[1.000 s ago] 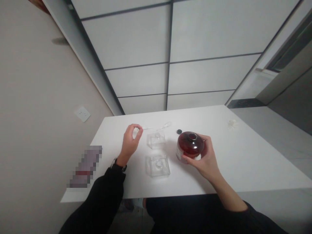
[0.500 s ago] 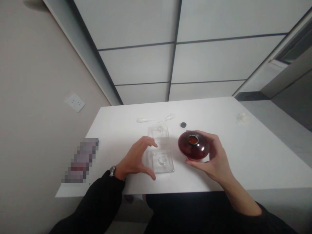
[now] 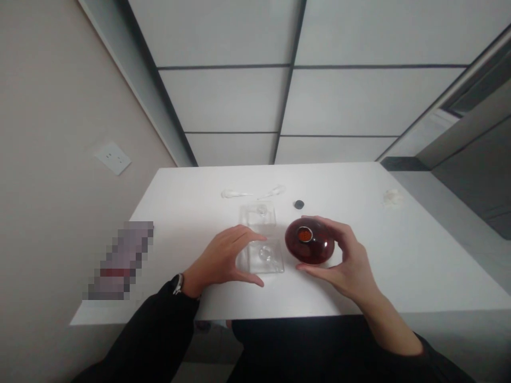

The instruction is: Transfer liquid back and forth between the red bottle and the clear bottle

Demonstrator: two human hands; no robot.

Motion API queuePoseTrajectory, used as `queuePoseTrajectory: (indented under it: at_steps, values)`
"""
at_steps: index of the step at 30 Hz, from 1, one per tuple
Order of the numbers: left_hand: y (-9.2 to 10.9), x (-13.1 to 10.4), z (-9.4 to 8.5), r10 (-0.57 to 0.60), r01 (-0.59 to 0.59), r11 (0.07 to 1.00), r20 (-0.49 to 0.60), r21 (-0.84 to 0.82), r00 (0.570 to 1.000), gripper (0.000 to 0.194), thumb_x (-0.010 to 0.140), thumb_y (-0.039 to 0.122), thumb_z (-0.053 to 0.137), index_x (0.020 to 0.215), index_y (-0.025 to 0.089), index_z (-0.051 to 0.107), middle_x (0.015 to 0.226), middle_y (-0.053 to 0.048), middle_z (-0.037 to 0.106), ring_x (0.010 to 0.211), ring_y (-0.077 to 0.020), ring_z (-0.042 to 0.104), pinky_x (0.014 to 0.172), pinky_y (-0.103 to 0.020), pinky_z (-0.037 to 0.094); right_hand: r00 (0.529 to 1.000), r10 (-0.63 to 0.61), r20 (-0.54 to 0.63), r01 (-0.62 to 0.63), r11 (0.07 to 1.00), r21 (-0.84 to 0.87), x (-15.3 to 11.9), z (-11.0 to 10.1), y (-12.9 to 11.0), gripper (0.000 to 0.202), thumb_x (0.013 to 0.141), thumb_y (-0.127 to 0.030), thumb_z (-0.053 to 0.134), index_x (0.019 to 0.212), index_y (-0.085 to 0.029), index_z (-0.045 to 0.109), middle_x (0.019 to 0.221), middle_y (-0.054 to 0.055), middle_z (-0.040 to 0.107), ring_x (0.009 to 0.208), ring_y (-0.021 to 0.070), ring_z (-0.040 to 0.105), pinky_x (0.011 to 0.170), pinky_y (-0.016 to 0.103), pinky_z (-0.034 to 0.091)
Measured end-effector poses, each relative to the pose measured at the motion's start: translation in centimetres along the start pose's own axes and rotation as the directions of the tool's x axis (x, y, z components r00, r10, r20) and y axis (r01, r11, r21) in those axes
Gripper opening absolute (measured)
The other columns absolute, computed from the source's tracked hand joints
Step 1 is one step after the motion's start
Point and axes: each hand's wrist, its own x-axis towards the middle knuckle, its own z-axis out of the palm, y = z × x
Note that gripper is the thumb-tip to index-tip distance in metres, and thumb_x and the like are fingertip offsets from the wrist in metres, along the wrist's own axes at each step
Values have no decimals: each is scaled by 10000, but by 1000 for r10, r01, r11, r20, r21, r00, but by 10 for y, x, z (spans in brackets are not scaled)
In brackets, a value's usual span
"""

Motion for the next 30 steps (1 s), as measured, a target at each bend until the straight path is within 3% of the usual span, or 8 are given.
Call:
queuePoseTrajectory:
  at_steps: [5,11,18,23,30]
  values:
    - [-2,0,3,-52,52,998,-5,-20,999,841,705,735,892,1338,240,644,1199,-99,751,1080,-329,732,940,-454,601,998,-30,58,32,999,-33,4,-2,-1,723,870,-463,889,1477,-280,541,1341,122,733,1181,318,749,945,463,667]
    - [-3,-1,5,-62,62,998,15,-21,998,810,708,742,888,1306,244,660,1186,-85,756,1053,-318,732,954,-449,591,991,-26,131,36,996,-76,4,-4,0,672,883,-358,858,1467,-285,534,1360,124,729,1144,305,765,812,388,683]
    - [0,2,8,-75,74,997,-37,-19,997,832,642,733,931,1233,217,656,1136,-91,754,1028,-336,739,900,-451,588,981,-37,193,56,994,-90,1,-4,1,650,918,-348,817,1493,-274,525,1402,137,705,1202,316,738,980,478,656]
    - [2,3,8,-112,111,993,-26,-28,993,826,624,753,928,1201,224,666,1131,-87,761,1022,-340,740,879,-449,579,972,-112,205,146,977,-156,1,-5,2,639,979,-358,756,1551,-304,479,1414,137,701,1233,342,722,1101,619,577]
    - [4,4,7,-126,125,991,-14,-40,992,833,635,791,896,1200,226,660,1128,-86,754,1017,-333,737,882,-443,562,956,-192,224,246,937,-248,0,-4,5,706,1007,-356,724,1633,-298,403,1415,145,704,1246,353,716,1115,667,541]
